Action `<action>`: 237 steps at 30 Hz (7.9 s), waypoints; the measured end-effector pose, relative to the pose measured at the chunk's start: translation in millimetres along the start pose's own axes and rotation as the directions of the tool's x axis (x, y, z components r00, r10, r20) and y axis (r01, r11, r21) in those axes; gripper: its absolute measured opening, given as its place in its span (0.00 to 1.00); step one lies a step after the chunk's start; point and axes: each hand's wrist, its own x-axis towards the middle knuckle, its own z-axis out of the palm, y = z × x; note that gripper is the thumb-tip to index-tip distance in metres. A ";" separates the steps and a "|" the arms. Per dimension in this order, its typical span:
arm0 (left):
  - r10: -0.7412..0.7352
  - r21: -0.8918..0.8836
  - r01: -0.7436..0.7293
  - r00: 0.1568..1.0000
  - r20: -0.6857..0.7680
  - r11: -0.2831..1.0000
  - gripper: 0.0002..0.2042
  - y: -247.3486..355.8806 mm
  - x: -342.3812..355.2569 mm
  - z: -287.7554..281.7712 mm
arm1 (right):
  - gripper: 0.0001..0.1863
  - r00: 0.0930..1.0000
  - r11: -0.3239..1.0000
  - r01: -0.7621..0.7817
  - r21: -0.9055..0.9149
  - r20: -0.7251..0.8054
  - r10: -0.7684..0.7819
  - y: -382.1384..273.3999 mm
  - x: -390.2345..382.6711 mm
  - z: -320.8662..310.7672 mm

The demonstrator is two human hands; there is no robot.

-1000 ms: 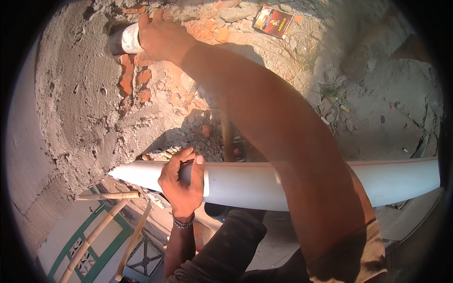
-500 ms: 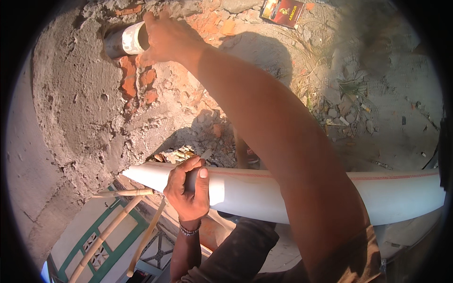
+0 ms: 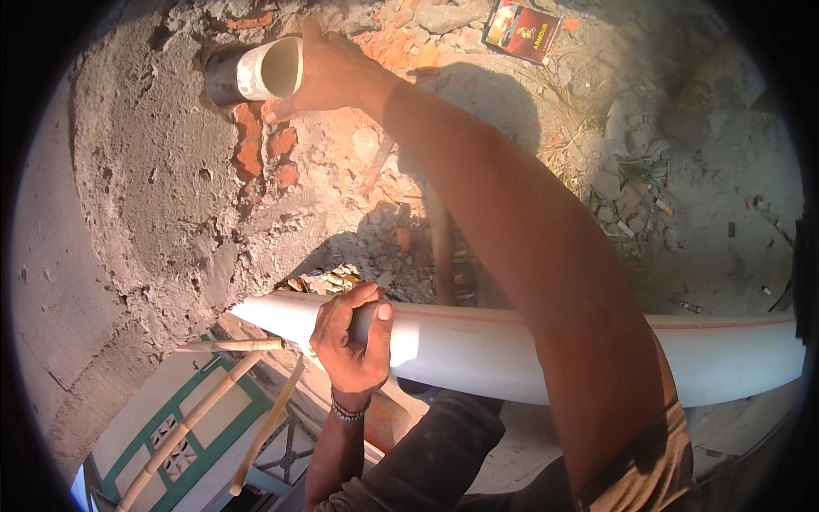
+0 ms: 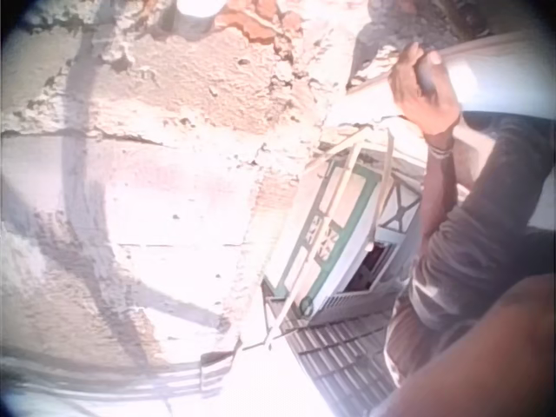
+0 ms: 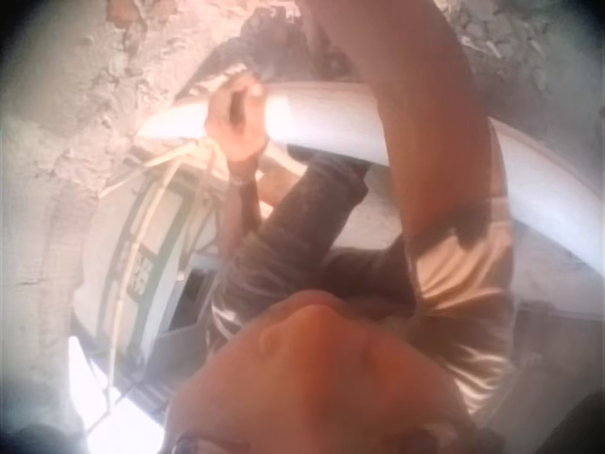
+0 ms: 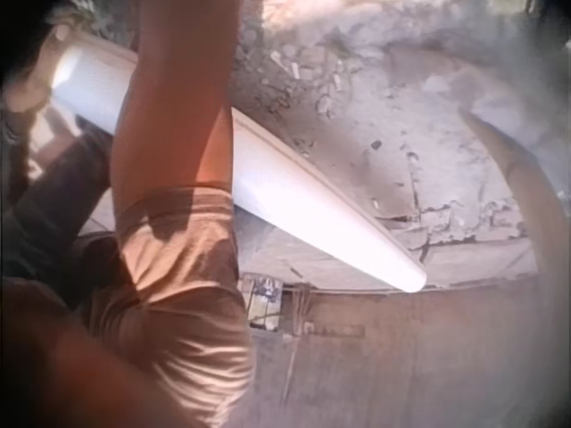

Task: The person measures, cuts, and joins PVC pipes and fittings by hand using a saw and a hammer in an outdoor construction area.

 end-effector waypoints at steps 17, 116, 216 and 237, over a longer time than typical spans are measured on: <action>0.248 0.104 -0.264 0.958 0.145 0.959 0.33 -5.1 -4.8 -4.0 | 0.65 0.990 0.986 -0.136 0.092 0.041 0.133 0.6 7.3 -0.8; 0.226 0.177 -0.221 0.974 -0.012 0.959 0.32 -2.1 -11.5 -13.3 | 0.57 0.939 0.931 -0.343 0.123 0.022 0.343 -22.4 -4.9 -15.0; -0.743 -0.419 0.669 0.669 -0.020 0.614 0.57 -74.4 -311.6 96.3 | 0.60 0.996 0.645 0.035 -0.764 0.080 0.041 -238.1 -481.3 -345.5; 0.339 0.090 -0.358 0.731 -0.592 0.929 0.47 168.4 -181.8 -272.6 | 0.52 0.837 0.794 0.542 -0.277 0.262 -0.480 -472.6 -368.4 -287.8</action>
